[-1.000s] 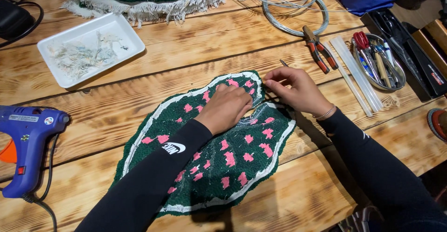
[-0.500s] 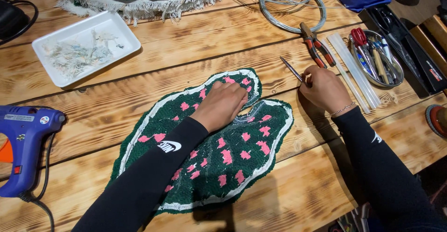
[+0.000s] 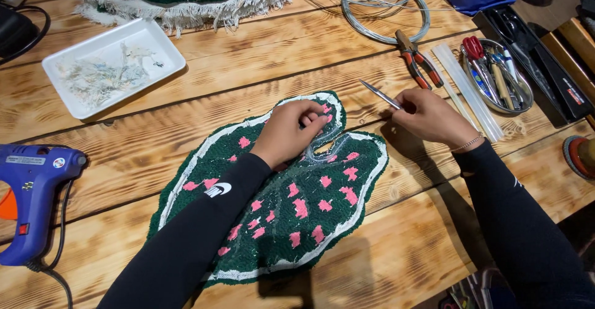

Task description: Finishing a leaf-shaped rug by trimming threads and applying structural components.

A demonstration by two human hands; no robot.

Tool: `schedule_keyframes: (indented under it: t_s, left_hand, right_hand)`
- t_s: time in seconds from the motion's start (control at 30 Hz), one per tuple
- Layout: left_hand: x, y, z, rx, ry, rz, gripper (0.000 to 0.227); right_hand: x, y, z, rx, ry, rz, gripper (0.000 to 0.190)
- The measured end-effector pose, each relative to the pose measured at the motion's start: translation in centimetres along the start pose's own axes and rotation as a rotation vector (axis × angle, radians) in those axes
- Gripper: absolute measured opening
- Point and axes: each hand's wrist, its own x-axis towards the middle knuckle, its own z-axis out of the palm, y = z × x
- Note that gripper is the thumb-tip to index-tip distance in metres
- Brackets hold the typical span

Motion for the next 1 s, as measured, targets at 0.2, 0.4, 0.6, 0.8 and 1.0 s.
schedule_keyframes:
  t_s: [0.2, 0.4, 0.6, 0.8, 1.0]
  left_hand:
    - [1.8, 1.5, 0.6, -0.647, -0.039, -0.213, 0.036]
    - [1.6, 0.9, 0.0, -0.589, -0.072, -0.129, 0.025]
    - [-0.4, 2.3, -2.3, 0.184, -0.177, 0.131, 0.02]
    - [-0.9, 1.8, -1.6, 0.374, -0.205, 0.254, 0.018]
    - [-0.7, 1.7, -1.2, 0.418, -0.216, 0.278, 0.015]
  right_hand:
    - [-2.0, -5.7, -0.1, 0.475, -0.184, -0.189, 0.022]
    - [-3.0, -7.3, 0.1, 0.403, -0.173, -0.034, 0.026]
    - [-3.4, -5.0, -0.1, 0.463, -0.113, 0.077, 0.026]
    - [-3.8, -2.2, 0.2, 0.894, -0.382, 0.169, 0.034]
    - [-5.2, -1.5, 0.0, 1.144, -0.55, 0.302, 0.038]
